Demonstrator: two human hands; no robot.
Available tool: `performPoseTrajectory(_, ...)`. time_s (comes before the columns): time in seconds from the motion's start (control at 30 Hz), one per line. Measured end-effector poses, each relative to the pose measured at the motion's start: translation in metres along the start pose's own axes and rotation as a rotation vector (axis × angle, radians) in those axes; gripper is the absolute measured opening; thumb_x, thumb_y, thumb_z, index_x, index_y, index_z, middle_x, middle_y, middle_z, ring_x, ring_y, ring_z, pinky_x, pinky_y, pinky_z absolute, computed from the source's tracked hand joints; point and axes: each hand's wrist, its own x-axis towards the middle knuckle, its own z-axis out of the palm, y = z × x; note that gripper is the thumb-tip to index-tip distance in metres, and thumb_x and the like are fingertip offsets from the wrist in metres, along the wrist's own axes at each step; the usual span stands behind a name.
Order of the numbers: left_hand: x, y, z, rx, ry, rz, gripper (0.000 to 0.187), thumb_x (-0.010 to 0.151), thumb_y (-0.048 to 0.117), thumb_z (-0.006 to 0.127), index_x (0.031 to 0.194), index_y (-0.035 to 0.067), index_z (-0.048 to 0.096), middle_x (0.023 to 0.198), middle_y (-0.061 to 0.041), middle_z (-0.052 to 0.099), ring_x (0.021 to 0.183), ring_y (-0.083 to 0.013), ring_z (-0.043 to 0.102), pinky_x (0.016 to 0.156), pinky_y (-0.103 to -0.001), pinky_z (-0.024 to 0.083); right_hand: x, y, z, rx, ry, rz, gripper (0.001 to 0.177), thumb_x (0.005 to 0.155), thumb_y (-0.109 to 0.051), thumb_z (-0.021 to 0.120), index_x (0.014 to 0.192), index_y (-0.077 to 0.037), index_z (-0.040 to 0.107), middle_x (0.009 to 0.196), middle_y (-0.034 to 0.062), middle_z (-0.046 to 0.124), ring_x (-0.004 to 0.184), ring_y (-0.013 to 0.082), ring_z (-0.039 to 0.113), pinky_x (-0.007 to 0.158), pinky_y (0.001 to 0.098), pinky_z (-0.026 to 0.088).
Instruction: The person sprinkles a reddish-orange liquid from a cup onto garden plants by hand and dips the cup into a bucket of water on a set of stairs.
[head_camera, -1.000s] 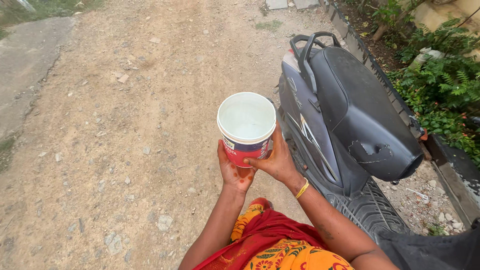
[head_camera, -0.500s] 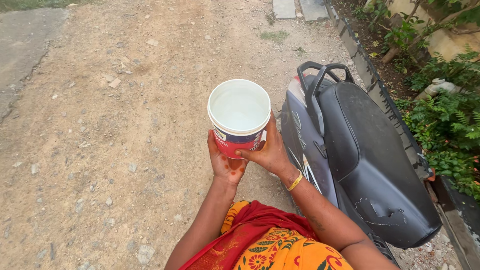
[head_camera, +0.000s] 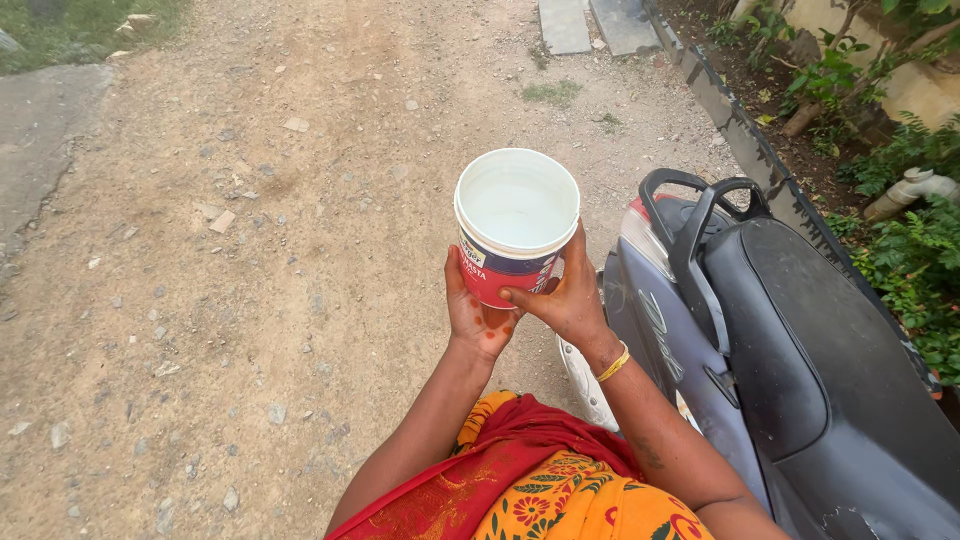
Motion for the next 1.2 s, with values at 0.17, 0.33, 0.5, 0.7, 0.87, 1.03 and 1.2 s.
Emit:
performPoseTrajectory(0.17, 0.073, 0.037, -0.017, -0.007, -0.036, -0.099, 0.083, 0.094, 0.072, 0.047, 0.150, 0.010, 0.045, 0.139, -0.018, 0.060, 0.122, -0.0320, 0.065, 0.099, -0.047, 0.060, 0.059, 0.034, 0.030, 0.018, 0.046, 0.188, 0.120, 0.066, -0.039, 0.092, 0.155, -0.002, 0.019, 0.141, 0.0171, 0.058, 0.124, 0.0276, 0.069, 0.078, 0.0353, 0.063)
performPoseTrajectory(0.33, 0.139, 0.057, -0.026, -0.024, -0.046, -0.148, 0.085, 0.092, 0.073, 0.045, 0.150, 0.012, 0.044, 0.139, -0.018, 0.059, 0.122, -0.0323, 0.065, 0.097, -0.050, 0.060, 0.114, 0.085, 0.048, -0.070, 0.068, 0.064, 0.121, 0.070, -0.043, 0.093, 0.156, 0.001, 0.020, 0.141, 0.0222, 0.056, 0.133, 0.0327, 0.060, 0.089, 0.0398, 0.061)
performPoseTrajectory(0.5, 0.224, 0.070, -0.042, 0.031, 0.035, -0.152, 0.085, 0.090, 0.074, 0.045, 0.151, 0.014, 0.043, 0.141, -0.017, 0.057, 0.123, -0.0304, 0.065, 0.097, -0.049, 0.060, 0.182, 0.137, 0.054, -0.061, 0.070, 0.082, 0.119, 0.069, -0.041, 0.093, 0.157, 0.000, 0.023, 0.143, 0.0222, 0.057, 0.132, 0.0323, 0.063, 0.087, 0.0385, 0.062)
performPoseTrajectory(0.7, 0.350, 0.084, -0.036, -0.026, 0.021, -0.153, 0.084, 0.092, 0.073, 0.047, 0.151, 0.014, 0.044, 0.138, -0.016, 0.059, 0.122, -0.0313, 0.064, 0.095, -0.049, 0.059, 0.294, 0.194, 0.043, 0.019, 0.068, 0.080, 0.125, 0.068, -0.035, 0.093, 0.159, -0.001, 0.016, 0.150, 0.0236, 0.048, 0.136, 0.0333, 0.058, 0.079, 0.0355, 0.064)
performPoseTrajectory(0.87, 0.437, 0.086, -0.035, -0.116, -0.055, -0.063, 0.081, 0.101, 0.071, 0.052, 0.156, 0.013, 0.043, 0.143, -0.015, 0.057, 0.123, -0.0317, 0.064, 0.088, -0.045, 0.057, 0.370, 0.244, 0.030, -0.072, 0.021, 0.071, 0.131, 0.064, -0.035, 0.096, 0.160, -0.001, 0.013, 0.152, 0.0246, 0.046, 0.136, 0.0343, 0.057, 0.077, 0.0358, 0.064)
performPoseTrajectory(1.03, 0.504, 0.099, -0.025, -0.096, 0.037, -0.064, 0.081, 0.090, 0.068, 0.051, 0.150, 0.015, 0.043, 0.139, -0.015, 0.059, 0.122, -0.0321, 0.064, 0.098, -0.054, 0.059, 0.429, 0.290, 0.030, -0.168, 0.016, -0.120, 0.132, 0.068, -0.033, 0.100, 0.166, -0.002, 0.018, 0.155, 0.0242, 0.050, 0.143, 0.0373, 0.054, 0.107, 0.0465, 0.056)
performPoseTrajectory(1.2, 0.590, 0.111, -0.041, -0.073, -0.019, -0.107, 0.084, 0.091, 0.070, 0.053, 0.151, 0.012, 0.043, 0.138, -0.018, 0.059, 0.119, -0.0342, 0.065, 0.096, -0.055, 0.059, 0.492, 0.334, 0.034, -0.052, 0.036, 0.091, 0.128, 0.065, -0.041, 0.094, 0.160, -0.002, 0.017, 0.151, 0.0227, 0.050, 0.140, 0.0341, 0.054, 0.092, 0.0401, 0.060)
